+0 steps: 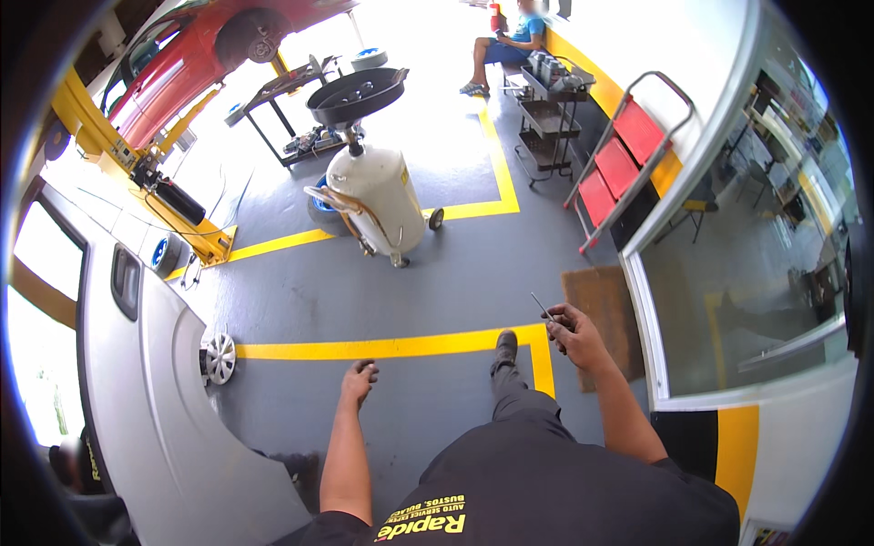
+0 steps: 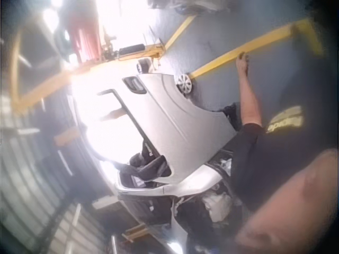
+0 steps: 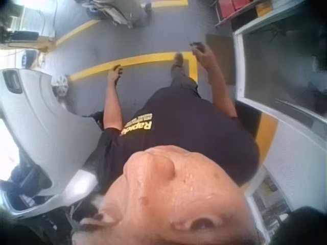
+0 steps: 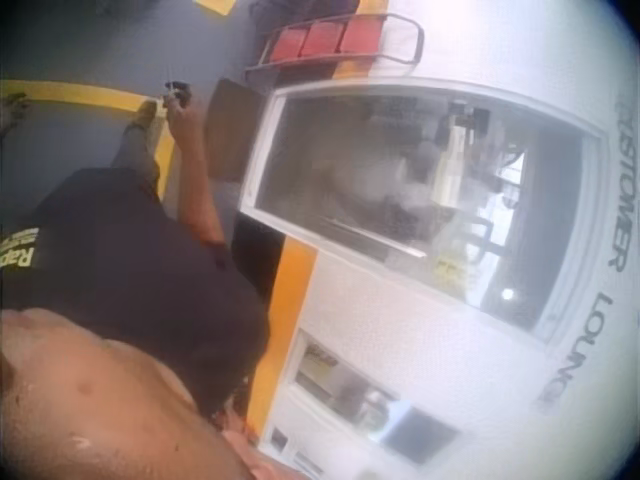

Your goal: The person cleans a small metal car part using a cloth and spray lubricant, then retrieves a socket wrench from a tool rack and returns to the work area. The person wipes the part repeatedly and sprays it with lubricant before placing it on a tray.

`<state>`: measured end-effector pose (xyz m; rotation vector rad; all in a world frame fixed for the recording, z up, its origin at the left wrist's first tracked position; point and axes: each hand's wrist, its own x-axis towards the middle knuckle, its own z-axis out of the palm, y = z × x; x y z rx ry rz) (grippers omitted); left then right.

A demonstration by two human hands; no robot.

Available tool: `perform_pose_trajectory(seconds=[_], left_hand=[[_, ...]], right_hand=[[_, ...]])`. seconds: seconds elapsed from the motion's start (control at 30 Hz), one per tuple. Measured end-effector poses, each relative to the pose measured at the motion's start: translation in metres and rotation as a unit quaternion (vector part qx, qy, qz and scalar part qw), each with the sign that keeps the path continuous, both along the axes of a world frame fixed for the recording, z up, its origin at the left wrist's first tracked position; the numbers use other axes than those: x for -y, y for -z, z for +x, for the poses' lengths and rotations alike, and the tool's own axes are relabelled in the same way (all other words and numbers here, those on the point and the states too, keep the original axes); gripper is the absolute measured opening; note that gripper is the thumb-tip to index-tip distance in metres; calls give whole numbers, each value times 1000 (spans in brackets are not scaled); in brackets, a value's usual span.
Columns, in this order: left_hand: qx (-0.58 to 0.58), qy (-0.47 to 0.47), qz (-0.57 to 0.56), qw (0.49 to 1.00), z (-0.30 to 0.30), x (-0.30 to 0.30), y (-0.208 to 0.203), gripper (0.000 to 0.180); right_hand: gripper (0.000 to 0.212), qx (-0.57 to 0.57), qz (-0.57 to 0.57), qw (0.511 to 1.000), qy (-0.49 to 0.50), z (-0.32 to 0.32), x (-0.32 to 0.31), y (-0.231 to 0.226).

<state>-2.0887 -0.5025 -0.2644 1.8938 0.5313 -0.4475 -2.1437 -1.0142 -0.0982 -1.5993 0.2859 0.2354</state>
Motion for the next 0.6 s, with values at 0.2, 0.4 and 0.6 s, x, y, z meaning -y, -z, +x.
perform_pose_trajectory(seconds=[0.2, 0.4, 0.6], left_hand=[[-149, -12, 21, 989, 150, 79, 9, 37], [-156, 36, -50, 986, 316, 148, 10, 41], [-80, 175, -134, 972, 674, 267, -18, 46]], right_hand=[[23, -12, -31, 998, -60, 266, 67, -25], [34, 48, -79, 979, -181, 532, 107, -37], [29, 79, -129, 974, -168, 774, 107, -13]])
